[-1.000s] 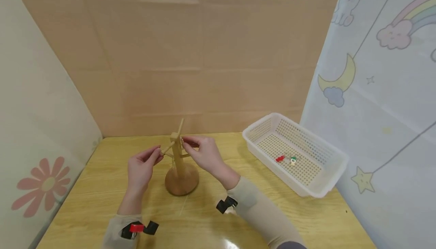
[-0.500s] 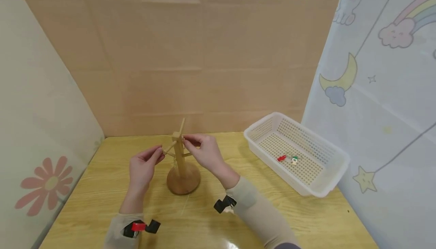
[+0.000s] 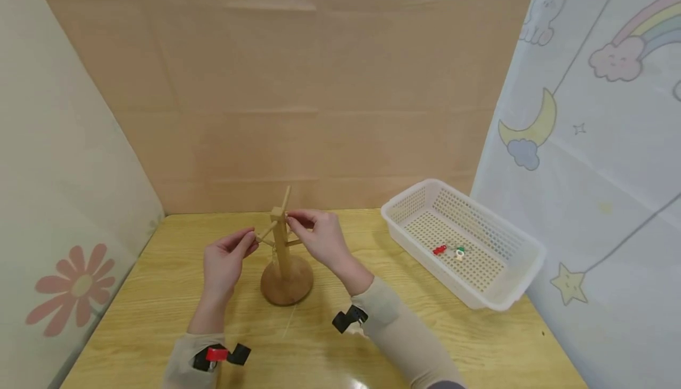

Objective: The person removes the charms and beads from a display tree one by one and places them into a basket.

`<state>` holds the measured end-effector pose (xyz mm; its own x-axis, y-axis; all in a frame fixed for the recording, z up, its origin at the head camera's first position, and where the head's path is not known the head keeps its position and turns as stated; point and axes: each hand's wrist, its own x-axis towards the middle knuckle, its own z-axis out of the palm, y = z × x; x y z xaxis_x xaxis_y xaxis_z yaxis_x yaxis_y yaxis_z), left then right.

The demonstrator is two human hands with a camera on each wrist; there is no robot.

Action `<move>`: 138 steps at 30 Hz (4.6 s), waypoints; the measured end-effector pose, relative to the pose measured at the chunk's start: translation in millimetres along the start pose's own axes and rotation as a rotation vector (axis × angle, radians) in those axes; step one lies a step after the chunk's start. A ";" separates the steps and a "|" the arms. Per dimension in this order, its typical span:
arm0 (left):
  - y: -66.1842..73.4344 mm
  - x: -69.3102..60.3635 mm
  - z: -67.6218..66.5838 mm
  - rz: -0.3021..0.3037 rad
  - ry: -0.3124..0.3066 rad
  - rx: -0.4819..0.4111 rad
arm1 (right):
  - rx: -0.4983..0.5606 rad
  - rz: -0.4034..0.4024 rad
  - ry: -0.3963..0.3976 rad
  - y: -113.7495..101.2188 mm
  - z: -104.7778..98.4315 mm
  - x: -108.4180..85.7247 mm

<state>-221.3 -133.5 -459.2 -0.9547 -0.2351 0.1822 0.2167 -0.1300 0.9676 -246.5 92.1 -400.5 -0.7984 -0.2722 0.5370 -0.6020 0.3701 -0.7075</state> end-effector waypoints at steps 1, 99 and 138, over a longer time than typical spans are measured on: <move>0.1 -0.3 -0.2 -0.004 0.000 0.001 | -0.002 -0.003 0.002 0.5 0.3 0.1; -3.2 2.2 0.6 0.009 0.016 -0.032 | -0.029 -0.041 0.046 4.6 -3.2 20.7; -6.7 -1.0 -0.1 0.018 0.023 -0.042 | -0.002 -0.062 0.084 4.2 -6.3 36.9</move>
<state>-221.8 -132.4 -465.8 -0.9458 -0.2601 0.1947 0.2424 -0.1660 0.9559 -278.4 89.1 -380.7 -0.7564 -0.2189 0.6164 -0.6500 0.3569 -0.6709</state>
